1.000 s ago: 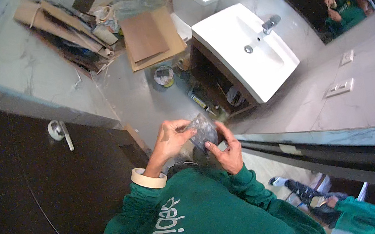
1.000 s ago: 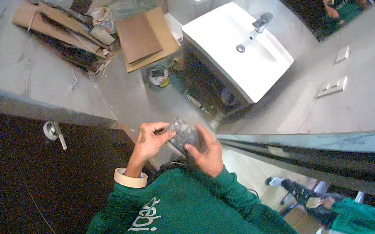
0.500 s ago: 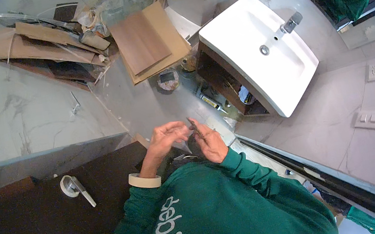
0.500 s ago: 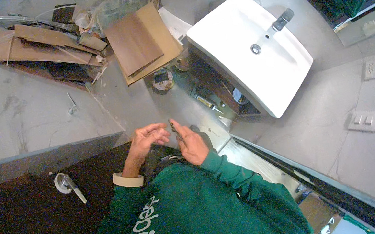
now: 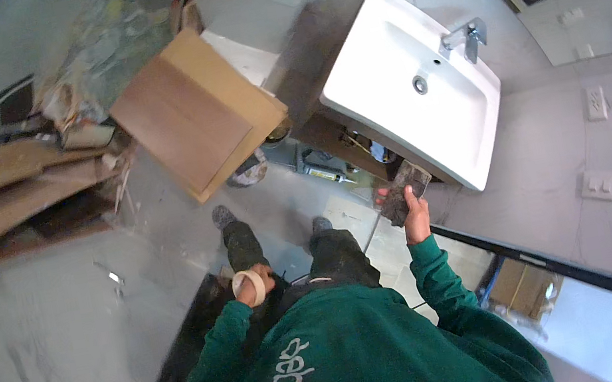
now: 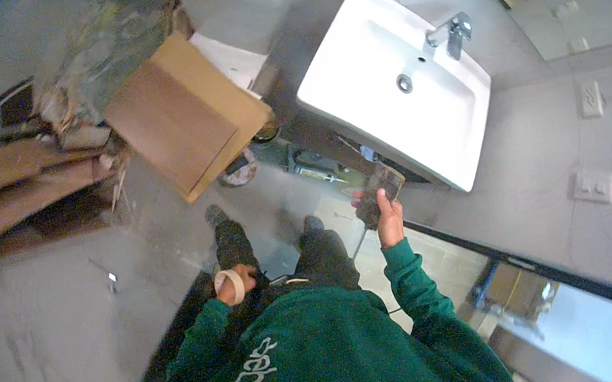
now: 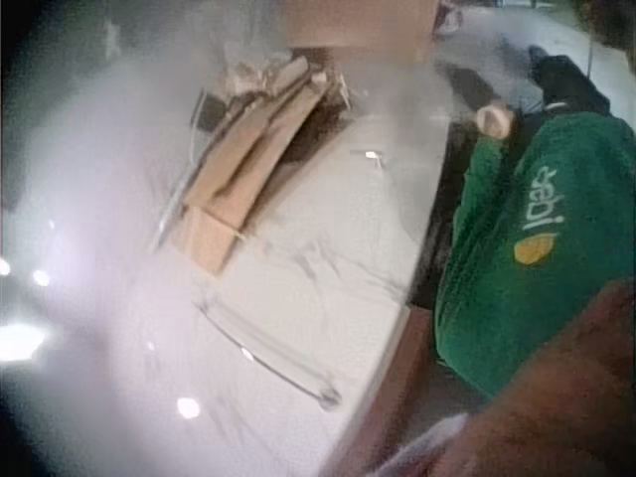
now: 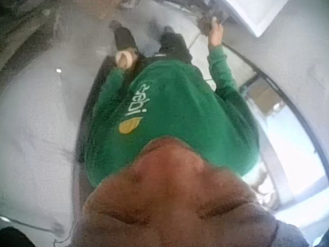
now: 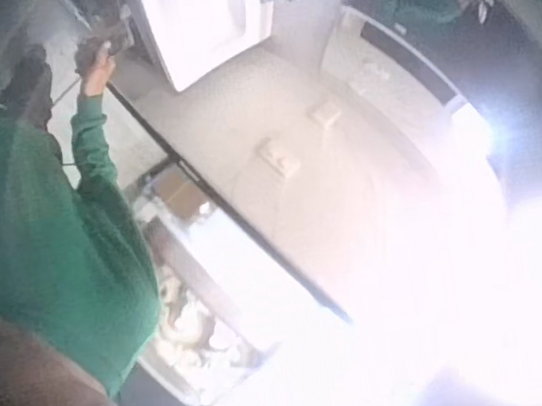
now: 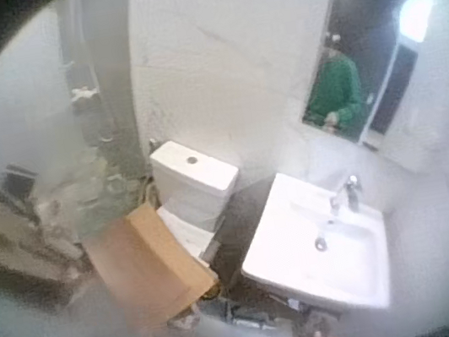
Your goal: The person uses a utility knife to score and cut a brown floor tile placed on a cardboard box. They repeatedly score the tile edges and then snap the tile to separate a section.
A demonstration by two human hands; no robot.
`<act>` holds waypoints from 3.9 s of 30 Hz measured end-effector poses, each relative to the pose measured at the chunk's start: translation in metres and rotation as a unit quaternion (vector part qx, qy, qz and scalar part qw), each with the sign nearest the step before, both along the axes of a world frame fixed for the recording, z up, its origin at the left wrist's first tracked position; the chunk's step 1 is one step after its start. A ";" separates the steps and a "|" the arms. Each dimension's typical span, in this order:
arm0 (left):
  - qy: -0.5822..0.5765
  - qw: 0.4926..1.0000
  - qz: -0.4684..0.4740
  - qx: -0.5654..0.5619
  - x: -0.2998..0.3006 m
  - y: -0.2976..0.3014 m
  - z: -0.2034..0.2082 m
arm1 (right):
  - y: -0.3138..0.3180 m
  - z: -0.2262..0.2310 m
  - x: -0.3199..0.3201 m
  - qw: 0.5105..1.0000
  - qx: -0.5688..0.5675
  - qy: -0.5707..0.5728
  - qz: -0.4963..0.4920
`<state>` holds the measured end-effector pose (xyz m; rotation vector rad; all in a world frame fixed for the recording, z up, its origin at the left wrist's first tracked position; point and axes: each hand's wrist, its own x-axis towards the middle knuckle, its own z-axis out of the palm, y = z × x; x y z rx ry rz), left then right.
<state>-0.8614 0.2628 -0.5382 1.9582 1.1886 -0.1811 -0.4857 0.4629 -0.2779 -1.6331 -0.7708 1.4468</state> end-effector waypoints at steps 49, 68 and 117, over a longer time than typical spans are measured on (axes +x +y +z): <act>0.086 0.989 -0.077 -0.091 -0.032 0.210 -0.244 | 0.174 -0.072 0.188 0.762 0.338 -0.547 -0.075; -0.468 0.738 0.465 0.141 0.053 0.130 -0.119 | 0.235 -0.080 0.233 0.677 0.365 -0.629 -0.107; -0.486 0.723 0.474 0.129 -0.010 0.160 -0.099 | 0.012 -0.353 -0.220 0.886 0.090 0.329 0.312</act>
